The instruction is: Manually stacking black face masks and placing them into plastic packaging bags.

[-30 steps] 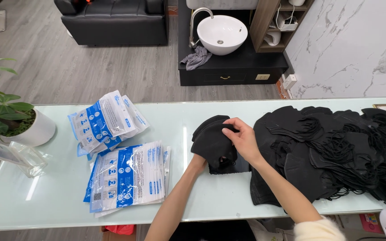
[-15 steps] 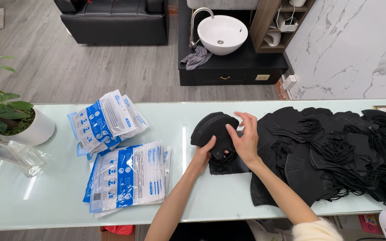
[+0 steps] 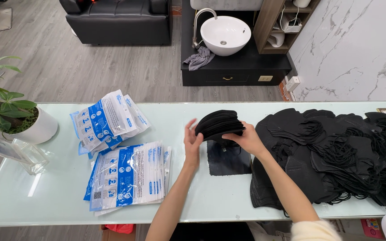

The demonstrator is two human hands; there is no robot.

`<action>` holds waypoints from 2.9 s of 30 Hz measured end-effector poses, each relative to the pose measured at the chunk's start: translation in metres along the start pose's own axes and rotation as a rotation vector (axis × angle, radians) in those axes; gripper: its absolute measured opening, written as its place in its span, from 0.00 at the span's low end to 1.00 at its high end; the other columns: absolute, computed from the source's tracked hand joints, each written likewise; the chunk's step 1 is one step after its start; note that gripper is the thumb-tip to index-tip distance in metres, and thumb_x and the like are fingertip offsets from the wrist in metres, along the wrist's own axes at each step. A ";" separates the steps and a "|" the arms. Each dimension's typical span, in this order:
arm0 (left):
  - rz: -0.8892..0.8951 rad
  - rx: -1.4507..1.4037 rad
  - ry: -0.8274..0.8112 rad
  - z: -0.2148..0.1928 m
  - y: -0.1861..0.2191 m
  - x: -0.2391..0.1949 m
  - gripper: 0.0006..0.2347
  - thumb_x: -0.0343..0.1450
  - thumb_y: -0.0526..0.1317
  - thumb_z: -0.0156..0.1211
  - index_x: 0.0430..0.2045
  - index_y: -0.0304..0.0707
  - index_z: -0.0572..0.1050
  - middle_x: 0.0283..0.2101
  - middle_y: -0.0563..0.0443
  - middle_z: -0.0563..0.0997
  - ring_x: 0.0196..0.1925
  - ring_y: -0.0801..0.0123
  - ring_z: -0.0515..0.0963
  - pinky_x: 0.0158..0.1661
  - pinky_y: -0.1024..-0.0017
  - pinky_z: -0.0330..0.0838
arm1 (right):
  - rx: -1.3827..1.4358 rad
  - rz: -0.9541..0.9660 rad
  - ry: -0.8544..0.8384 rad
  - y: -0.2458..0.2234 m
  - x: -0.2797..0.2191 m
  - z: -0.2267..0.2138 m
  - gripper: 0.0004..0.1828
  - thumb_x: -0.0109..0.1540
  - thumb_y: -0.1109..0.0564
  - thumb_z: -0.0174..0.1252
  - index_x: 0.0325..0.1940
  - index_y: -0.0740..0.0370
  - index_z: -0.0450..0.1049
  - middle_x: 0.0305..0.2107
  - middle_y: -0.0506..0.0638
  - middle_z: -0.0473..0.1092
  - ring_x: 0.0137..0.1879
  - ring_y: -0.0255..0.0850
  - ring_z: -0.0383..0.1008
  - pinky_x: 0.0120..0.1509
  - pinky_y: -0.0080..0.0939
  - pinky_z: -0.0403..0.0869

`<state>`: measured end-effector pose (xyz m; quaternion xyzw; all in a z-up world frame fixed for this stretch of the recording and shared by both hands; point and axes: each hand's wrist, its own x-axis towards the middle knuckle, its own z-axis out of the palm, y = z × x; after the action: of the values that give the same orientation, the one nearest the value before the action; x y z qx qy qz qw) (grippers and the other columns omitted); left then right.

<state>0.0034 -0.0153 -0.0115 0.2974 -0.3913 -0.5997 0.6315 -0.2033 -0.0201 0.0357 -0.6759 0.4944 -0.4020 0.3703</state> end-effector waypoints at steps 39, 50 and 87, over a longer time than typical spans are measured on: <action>0.612 0.904 -0.089 -0.004 -0.034 -0.007 0.32 0.69 0.47 0.69 0.67 0.35 0.64 0.59 0.42 0.75 0.59 0.56 0.76 0.62 0.56 0.64 | -0.501 -0.454 0.371 0.068 -0.023 0.062 0.23 0.65 0.53 0.60 0.64 0.60 0.71 0.47 0.45 0.78 0.49 0.39 0.79 0.79 0.58 0.56; 0.627 1.032 -0.066 -0.008 -0.038 -0.001 0.32 0.72 0.53 0.63 0.70 0.40 0.63 0.60 0.37 0.72 0.60 0.48 0.75 0.61 0.52 0.65 | -0.586 -0.376 0.198 0.064 -0.018 0.058 0.40 0.66 0.54 0.56 0.79 0.67 0.47 0.70 0.59 0.59 0.67 0.49 0.67 0.77 0.56 0.55; 0.427 0.970 -0.037 -0.022 -0.047 0.001 0.22 0.69 0.49 0.67 0.53 0.43 0.68 0.44 0.53 0.72 0.48 0.60 0.76 0.53 0.62 0.68 | -0.406 -0.142 0.187 0.088 -0.019 0.052 0.15 0.67 0.51 0.62 0.56 0.51 0.69 0.41 0.42 0.75 0.57 0.43 0.72 0.75 0.52 0.61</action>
<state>-0.0028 -0.0234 -0.0628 0.4583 -0.6868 -0.2133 0.5223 -0.1919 -0.0168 -0.0677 -0.7292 0.5486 -0.3804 0.1502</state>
